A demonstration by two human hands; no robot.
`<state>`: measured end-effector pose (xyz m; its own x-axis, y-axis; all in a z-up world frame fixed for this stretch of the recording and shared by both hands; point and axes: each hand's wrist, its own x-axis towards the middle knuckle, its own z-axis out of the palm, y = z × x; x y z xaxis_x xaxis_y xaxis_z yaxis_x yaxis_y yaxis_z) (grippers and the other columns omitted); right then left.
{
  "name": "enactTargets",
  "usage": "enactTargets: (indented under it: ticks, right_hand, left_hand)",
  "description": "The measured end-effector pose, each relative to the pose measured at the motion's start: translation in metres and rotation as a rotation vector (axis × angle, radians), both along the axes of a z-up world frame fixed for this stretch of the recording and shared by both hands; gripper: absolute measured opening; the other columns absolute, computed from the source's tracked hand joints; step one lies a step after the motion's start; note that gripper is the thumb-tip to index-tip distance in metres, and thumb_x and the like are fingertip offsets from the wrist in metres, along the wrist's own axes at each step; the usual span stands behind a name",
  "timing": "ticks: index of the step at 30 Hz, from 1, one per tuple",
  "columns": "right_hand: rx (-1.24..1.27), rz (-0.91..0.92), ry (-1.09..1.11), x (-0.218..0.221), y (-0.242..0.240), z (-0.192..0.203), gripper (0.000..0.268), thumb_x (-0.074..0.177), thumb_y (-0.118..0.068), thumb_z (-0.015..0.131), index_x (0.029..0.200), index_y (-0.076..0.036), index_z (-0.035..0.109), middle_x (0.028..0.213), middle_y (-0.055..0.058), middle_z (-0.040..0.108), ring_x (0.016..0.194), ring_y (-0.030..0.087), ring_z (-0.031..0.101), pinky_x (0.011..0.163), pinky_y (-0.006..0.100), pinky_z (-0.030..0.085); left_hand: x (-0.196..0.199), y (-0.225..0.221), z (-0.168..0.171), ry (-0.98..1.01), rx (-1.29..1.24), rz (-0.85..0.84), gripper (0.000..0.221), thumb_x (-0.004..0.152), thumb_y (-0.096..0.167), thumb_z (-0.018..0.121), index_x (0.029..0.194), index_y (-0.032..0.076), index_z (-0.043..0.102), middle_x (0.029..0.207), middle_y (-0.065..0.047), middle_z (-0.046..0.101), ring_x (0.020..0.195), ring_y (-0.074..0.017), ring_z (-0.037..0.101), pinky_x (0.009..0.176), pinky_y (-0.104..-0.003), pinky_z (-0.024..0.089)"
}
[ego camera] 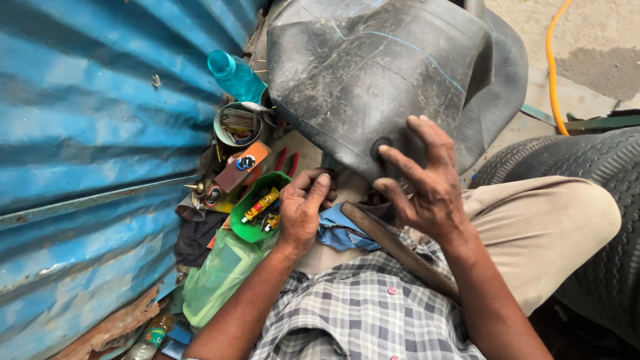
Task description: Patching a puncture on a bicycle inner tube using a file, glue, and a patch.
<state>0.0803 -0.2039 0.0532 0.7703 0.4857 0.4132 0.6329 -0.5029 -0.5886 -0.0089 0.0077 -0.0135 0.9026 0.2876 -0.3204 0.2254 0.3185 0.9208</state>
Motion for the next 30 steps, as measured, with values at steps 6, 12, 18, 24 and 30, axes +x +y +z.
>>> enactTargets:
  ticks: [6, 12, 18, 24, 30]
  right_hand:
    - [-0.055, 0.028, -0.023, -0.003, 0.006, 0.004, 0.047, 0.087, -0.033, 0.083, 0.128, -0.012, 0.073, 0.152, 0.025, 0.047, 0.144, 0.045, 0.044, 0.122, 0.053, 0.037]
    - [-0.097, -0.020, -0.026, -0.009, -0.005, -0.002, 0.043, 0.093, -0.032, 0.082, 0.130, -0.013, 0.073, 0.156, 0.022, 0.050, 0.148, 0.043, 0.047, 0.122, 0.050, 0.038]
    - [-0.074, -0.023, -0.037, 0.001, 0.008, 0.008, 0.040, 0.096, -0.030, 0.079, 0.129, -0.009, 0.072, 0.152, 0.025, 0.050, 0.146, 0.045, 0.046, 0.125, 0.054, 0.037]
    - [-0.131, -0.003, -0.057, -0.007, 0.002, -0.004, 0.044, 0.098, -0.031, 0.083, 0.134, -0.009, 0.073, 0.152, 0.024, 0.050, 0.146, 0.042, 0.046, 0.124, 0.050, 0.037]
    - [-0.103, -0.016, -0.051, -0.009, -0.006, -0.004, 0.043, 0.096, -0.031, 0.082, 0.133, -0.010, 0.073, 0.149, 0.023, 0.051, 0.143, 0.042, 0.048, 0.123, 0.050, 0.038]
  left_hand:
    - [-0.010, 0.095, -0.053, -0.059, 0.669, 0.120, 0.014, 0.094, 0.010, 0.073, 0.105, 0.001, 0.074, 0.088, -0.005, 0.069, 0.077, -0.0141, 0.064, 0.071, -0.031, 0.053]
    - [-0.041, 0.181, -0.100, 0.092, 1.069, 0.195, 0.022, 0.083, 0.008, 0.076, 0.106, 0.005, 0.076, 0.096, -0.014, 0.069, 0.083, -0.0285, 0.069, 0.076, -0.039, 0.056]
    - [-0.036, 0.181, -0.152, 0.164, 1.245, 0.065, 0.032, 0.077, 0.011, 0.081, 0.109, 0.008, 0.076, 0.101, -0.014, 0.065, 0.097, -0.0360, 0.063, 0.088, -0.049, 0.049]
    - [-0.010, 0.175, -0.169, 0.098, 1.302, 0.016, 0.036, 0.077, 0.013, 0.083, 0.111, 0.011, 0.074, 0.106, -0.013, 0.060, 0.103, -0.0364, 0.057, 0.094, -0.051, 0.045]
    - [0.002, 0.172, -0.163, 0.149, 1.344, -0.016, 0.032, 0.075, 0.013, 0.083, 0.107, 0.012, 0.076, 0.105, -0.013, 0.060, 0.102, -0.0360, 0.055, 0.087, -0.049, 0.047]
